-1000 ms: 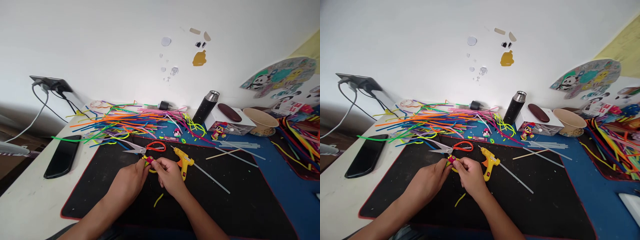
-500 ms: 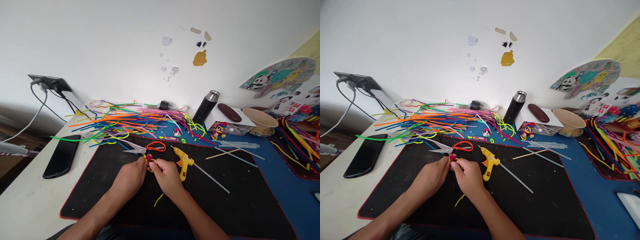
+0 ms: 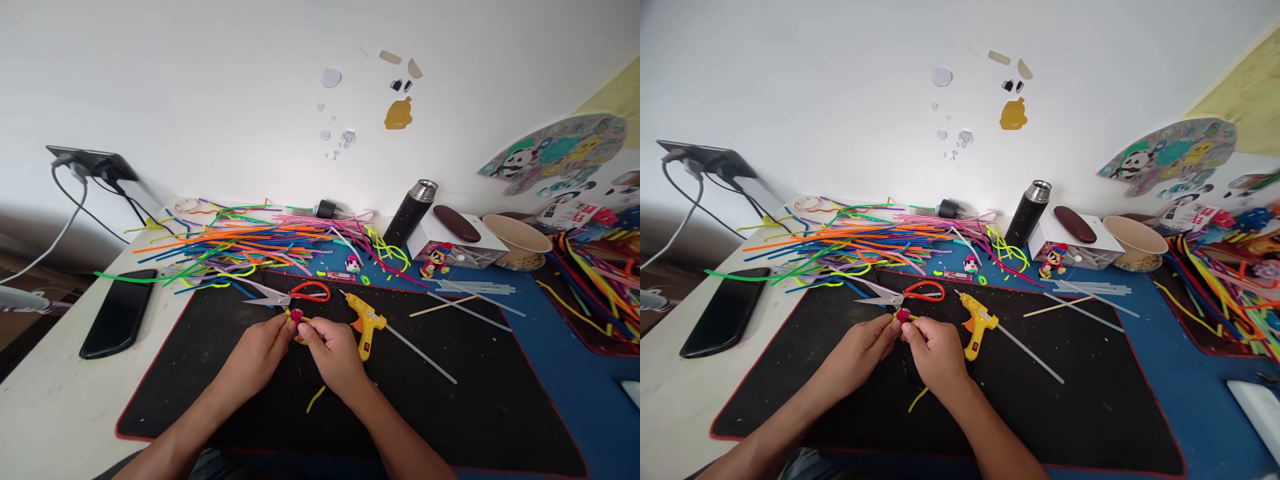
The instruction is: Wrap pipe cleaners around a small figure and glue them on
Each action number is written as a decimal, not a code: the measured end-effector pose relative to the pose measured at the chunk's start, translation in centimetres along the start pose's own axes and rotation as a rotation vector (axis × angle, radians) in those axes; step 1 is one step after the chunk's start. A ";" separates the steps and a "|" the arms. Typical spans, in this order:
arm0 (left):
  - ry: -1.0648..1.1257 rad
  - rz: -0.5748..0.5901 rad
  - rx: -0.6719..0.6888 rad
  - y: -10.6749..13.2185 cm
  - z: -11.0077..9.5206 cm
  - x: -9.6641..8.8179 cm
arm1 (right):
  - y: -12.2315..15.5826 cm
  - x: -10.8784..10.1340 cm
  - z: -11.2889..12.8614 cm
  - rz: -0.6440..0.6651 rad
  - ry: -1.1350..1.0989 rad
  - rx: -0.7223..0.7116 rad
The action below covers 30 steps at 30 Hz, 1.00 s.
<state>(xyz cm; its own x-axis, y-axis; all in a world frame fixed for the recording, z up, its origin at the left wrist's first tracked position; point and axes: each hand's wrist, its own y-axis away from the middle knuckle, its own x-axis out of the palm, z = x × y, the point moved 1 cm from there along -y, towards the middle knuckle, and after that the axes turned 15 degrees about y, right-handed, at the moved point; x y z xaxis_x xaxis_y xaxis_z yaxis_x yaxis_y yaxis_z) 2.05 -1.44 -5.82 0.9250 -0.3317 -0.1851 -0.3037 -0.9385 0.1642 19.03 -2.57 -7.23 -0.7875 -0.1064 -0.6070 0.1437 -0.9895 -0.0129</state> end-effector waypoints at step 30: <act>0.733 0.149 -0.258 1.0 0.2 0.6 | -0.1 -0.4 0.1 0.217 -0.375 0.182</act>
<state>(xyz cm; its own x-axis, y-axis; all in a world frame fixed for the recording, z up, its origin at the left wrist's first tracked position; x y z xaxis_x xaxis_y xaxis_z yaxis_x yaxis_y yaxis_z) 2.20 -2.63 -5.93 0.8207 -0.2198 0.5274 -0.4564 -0.8075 0.3737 19.24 -2.43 -6.93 -0.9181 -0.3072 -0.2505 0.2478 -0.9381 0.2421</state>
